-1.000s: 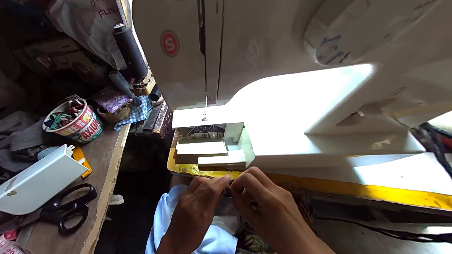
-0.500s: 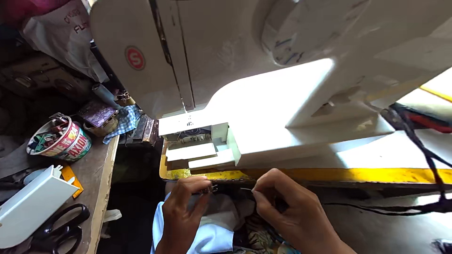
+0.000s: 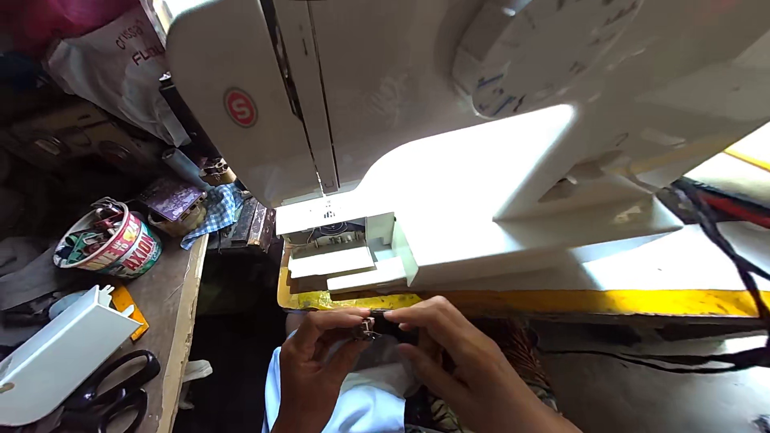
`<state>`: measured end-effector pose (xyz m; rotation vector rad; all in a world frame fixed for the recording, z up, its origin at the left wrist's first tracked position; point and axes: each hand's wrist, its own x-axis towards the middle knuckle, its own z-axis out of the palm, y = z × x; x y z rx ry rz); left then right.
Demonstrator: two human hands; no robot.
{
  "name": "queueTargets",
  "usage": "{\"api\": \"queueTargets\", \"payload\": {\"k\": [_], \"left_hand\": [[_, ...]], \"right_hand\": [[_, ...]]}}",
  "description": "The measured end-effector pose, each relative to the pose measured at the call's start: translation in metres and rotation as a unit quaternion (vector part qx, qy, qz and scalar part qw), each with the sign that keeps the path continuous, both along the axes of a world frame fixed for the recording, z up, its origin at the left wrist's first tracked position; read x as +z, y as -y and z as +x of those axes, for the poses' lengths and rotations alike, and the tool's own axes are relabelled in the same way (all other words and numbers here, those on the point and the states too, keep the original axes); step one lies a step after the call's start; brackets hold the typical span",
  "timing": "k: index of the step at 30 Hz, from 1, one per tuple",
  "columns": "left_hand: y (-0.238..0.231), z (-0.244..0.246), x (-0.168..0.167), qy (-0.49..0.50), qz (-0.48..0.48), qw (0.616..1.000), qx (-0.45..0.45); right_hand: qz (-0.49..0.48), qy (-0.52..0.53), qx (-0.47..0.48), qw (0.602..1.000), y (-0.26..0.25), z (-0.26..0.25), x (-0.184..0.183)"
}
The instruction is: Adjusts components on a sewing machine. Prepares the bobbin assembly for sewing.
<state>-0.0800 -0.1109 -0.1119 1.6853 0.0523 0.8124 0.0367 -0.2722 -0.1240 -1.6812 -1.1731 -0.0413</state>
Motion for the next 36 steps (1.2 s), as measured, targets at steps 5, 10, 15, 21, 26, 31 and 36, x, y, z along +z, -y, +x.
{"api": "queueTargets", "payload": {"k": [5,10,15,21,26,31,36], "left_hand": [[0.000,0.000,-0.004,-0.006,0.029,0.999,0.016],[-0.010,-0.001,-0.003,-0.019,0.064,0.996,0.063],[-0.016,0.002,0.006,-0.003,0.087,0.995,0.044],[-0.007,0.003,0.012,0.019,0.039,0.998,0.034],[-0.001,0.003,0.014,0.029,0.027,0.999,0.033],[-0.004,0.003,0.012,0.029,0.039,0.999,0.022],[-0.008,0.004,0.005,0.021,0.041,0.999,0.021]], "right_hand": [[0.024,0.017,0.013,0.999,-0.017,-0.007,0.002],[0.042,0.003,0.047,0.998,-0.015,0.004,0.016],[0.072,-0.022,0.073,0.995,-0.018,0.010,0.023],[0.061,-0.023,0.047,0.997,-0.019,0.007,0.025],[0.048,0.059,-0.002,0.997,-0.027,-0.002,0.021],[0.084,0.048,0.018,0.995,-0.027,0.001,0.023],[0.106,-0.077,0.126,0.983,-0.016,0.003,0.028]]}}
